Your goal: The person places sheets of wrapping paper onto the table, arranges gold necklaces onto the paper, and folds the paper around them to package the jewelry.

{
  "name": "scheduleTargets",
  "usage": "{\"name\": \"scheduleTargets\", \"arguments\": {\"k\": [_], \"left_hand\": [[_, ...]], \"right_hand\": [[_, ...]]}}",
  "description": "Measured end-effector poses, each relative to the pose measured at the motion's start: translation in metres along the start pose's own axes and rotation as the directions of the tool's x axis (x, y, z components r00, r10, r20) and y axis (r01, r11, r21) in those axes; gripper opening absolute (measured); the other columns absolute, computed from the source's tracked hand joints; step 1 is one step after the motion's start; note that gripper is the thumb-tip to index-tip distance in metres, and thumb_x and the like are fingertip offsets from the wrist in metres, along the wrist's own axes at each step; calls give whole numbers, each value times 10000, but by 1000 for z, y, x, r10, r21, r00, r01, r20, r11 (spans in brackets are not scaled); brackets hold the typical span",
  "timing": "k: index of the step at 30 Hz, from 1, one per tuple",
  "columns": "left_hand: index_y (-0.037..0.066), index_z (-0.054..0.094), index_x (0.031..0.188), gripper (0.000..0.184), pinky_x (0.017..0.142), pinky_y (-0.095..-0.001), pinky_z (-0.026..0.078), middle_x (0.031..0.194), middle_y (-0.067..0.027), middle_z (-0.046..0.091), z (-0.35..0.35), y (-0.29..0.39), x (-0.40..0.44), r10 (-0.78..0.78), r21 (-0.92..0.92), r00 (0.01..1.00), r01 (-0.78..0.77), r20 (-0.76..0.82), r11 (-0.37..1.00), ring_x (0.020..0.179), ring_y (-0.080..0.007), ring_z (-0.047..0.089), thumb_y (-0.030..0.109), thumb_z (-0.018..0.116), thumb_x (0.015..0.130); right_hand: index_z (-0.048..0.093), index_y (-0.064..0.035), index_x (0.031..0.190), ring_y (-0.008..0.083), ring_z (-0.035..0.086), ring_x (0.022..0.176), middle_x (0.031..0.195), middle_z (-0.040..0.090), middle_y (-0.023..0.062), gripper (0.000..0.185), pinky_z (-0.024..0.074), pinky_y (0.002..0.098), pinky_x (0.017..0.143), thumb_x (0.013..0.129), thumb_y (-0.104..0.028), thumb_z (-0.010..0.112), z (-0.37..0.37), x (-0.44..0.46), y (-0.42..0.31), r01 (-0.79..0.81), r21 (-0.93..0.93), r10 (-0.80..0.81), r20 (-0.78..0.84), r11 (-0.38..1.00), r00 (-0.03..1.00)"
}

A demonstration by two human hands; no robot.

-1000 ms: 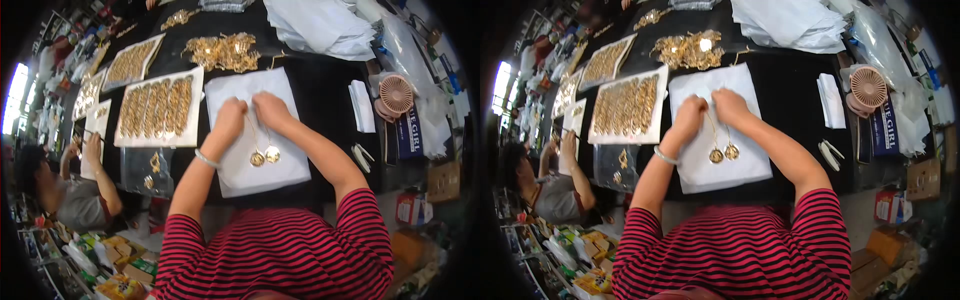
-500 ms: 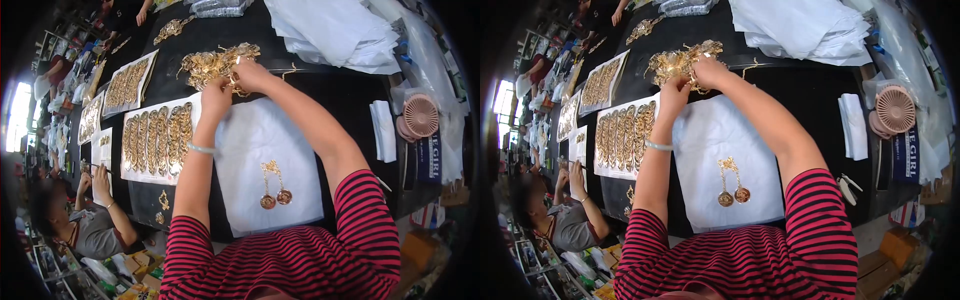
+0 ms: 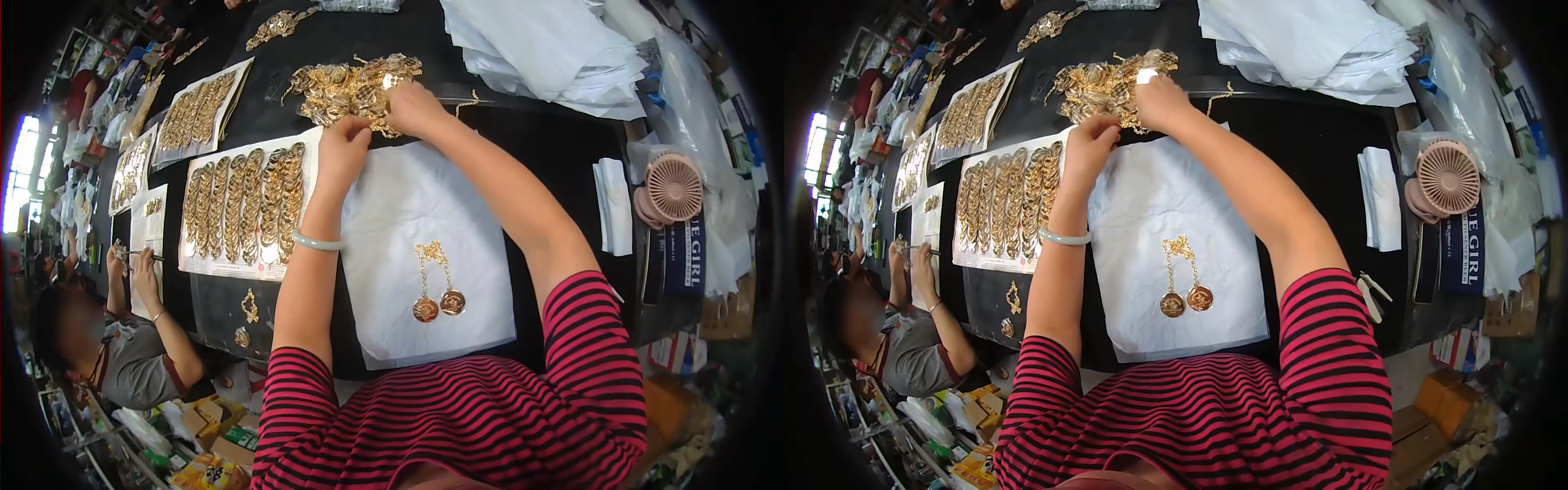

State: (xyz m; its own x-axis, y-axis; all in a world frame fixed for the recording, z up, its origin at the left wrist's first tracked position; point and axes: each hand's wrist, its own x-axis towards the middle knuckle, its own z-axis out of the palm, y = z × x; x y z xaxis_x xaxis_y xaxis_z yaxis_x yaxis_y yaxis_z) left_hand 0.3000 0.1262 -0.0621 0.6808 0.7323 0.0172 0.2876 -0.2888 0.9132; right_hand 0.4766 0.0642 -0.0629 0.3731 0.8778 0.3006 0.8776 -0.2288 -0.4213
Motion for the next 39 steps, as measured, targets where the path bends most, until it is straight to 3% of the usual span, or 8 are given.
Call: {"name": "scheduleTargets", "arguments": {"k": [2,5,9,14,17,25,32,39], "left_hand": [[-15,661,1093,214,730,-245,516,953,-57,689,-9,2,-8,-9,-7,1000,9,4,1000,838,-112,641,68,612,903],[-19,661,1090,212,736,-246,517,961,-57,687,-19,9,-13,-40,-29,999,40,5,999,848,-112,640,69,614,903],[-36,630,1132,256,754,-250,524,975,-65,682,-5,21,-9,68,-130,998,-68,-2,989,852,-114,639,59,632,894],[-56,581,1171,330,732,-213,517,964,-107,699,13,69,-16,181,-377,979,-203,-93,904,830,-101,650,37,669,867],[-60,539,1212,373,756,-218,534,1003,-126,690,-2,88,-11,237,-577,968,-242,-86,780,869,-115,663,19,669,872],[-39,512,1196,356,823,-268,547,1038,-139,684,-27,100,-61,234,-473,962,-143,138,870,951,-177,671,9,654,873],[-37,507,1161,381,733,-256,561,948,-153,696,-17,73,-92,245,-455,913,-76,326,887,863,-175,691,39,703,844],[-12,492,1193,376,807,-297,563,983,-133,693,-11,80,-124,200,-353,906,-61,373,934,903,-208,689,60,668,868]], "right_hand": [[667,-19,775,162,641,633,700,658,91,111,508,299,544,717,-97,721,-4,1,-1,-12,-122,17,39,992,999],[666,-15,780,113,643,680,725,653,57,99,529,266,564,737,-78,729,-38,21,12,-343,602,163,334,721,929],[668,-9,837,116,645,697,775,667,59,125,550,280,595,756,-81,730,-63,12,-1,-495,648,260,429,579,865],[665,-2,939,120,649,727,833,671,63,171,558,273,639,801,-85,721,-82,-15,-32,-428,850,244,365,307,899],[653,6,1022,139,660,778,872,674,76,234,558,272,700,822,-93,724,-107,-20,-46,-244,956,52,239,164,970],[650,27,1030,149,653,792,885,674,90,280,546,271,725,802,-98,754,-134,-56,-67,-179,822,-95,271,540,958],[665,28,891,159,644,665,767,662,100,162,546,277,609,734,-12,677,-117,-101,-68,-346,822,-44,409,453,912],[674,13,897,158,659,687,793,676,110,172,559,281,616,728,10,643,-127,-134,-78,-339,726,14,414,598,910]]}}
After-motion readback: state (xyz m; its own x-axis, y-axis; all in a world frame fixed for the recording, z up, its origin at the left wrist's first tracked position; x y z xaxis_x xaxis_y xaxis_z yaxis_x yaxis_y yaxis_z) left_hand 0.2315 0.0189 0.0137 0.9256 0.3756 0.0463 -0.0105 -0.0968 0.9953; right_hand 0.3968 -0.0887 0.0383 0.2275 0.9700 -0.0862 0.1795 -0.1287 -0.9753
